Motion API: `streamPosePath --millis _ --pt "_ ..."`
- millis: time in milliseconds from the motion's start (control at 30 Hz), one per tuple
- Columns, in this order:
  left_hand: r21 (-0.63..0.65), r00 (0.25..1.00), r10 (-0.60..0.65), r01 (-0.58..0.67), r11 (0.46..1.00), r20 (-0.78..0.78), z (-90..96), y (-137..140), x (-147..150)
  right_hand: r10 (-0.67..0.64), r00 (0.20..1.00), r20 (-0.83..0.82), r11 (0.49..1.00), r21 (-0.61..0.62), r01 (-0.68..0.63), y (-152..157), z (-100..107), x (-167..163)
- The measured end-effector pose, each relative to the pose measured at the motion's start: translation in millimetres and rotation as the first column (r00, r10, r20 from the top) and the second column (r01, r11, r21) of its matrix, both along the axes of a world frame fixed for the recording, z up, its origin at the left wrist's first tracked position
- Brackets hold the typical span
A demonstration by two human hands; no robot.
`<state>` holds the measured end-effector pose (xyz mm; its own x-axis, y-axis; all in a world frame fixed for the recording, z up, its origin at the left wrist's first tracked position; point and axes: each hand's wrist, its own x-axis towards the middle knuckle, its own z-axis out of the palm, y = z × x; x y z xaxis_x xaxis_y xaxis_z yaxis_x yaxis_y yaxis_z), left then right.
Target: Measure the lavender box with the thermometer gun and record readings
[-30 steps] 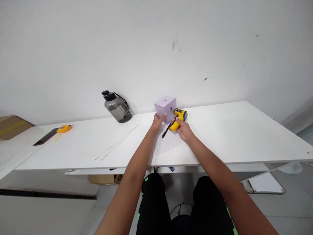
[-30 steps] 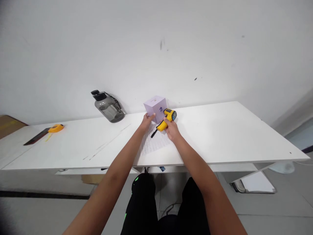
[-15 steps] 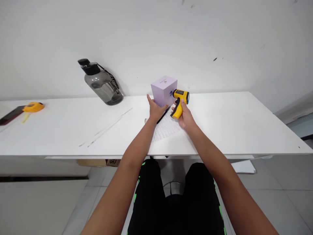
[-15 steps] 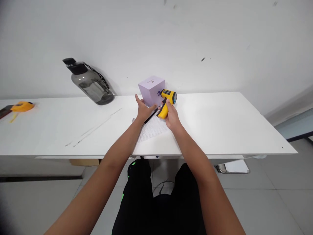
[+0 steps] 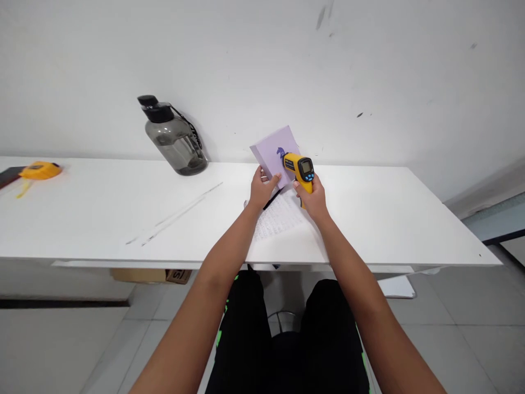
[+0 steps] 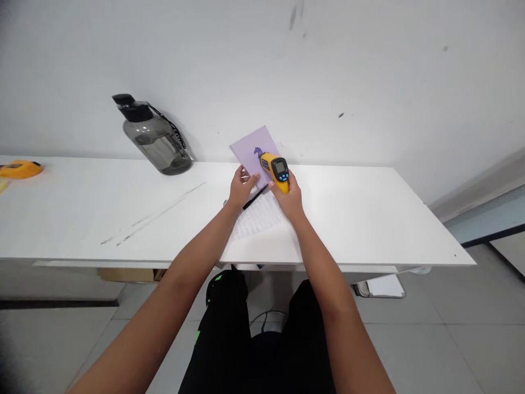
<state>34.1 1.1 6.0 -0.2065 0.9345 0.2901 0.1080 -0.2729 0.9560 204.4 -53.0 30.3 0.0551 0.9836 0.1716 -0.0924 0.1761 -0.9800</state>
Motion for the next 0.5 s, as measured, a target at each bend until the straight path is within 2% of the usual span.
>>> streamPosePath --millis 100,167,500 --pt "0.003 1.000 -0.022 0.021 1.000 0.008 0.5 -0.7 0.7 -0.092 0.981 0.168 0.990 0.121 0.072 -1.9 0.1 0.6" --pt "0.020 1.000 -0.013 0.013 1.000 -0.027 1.9 -1.9 1.4 -0.114 0.964 0.238 0.986 0.149 0.080 -3.3 0.3 0.1" --pt "0.042 0.993 0.034 -0.029 0.999 -0.110 9.0 -9.5 4.4 -0.170 0.954 0.246 0.969 0.216 0.117 -5.4 -1.0 -0.8"
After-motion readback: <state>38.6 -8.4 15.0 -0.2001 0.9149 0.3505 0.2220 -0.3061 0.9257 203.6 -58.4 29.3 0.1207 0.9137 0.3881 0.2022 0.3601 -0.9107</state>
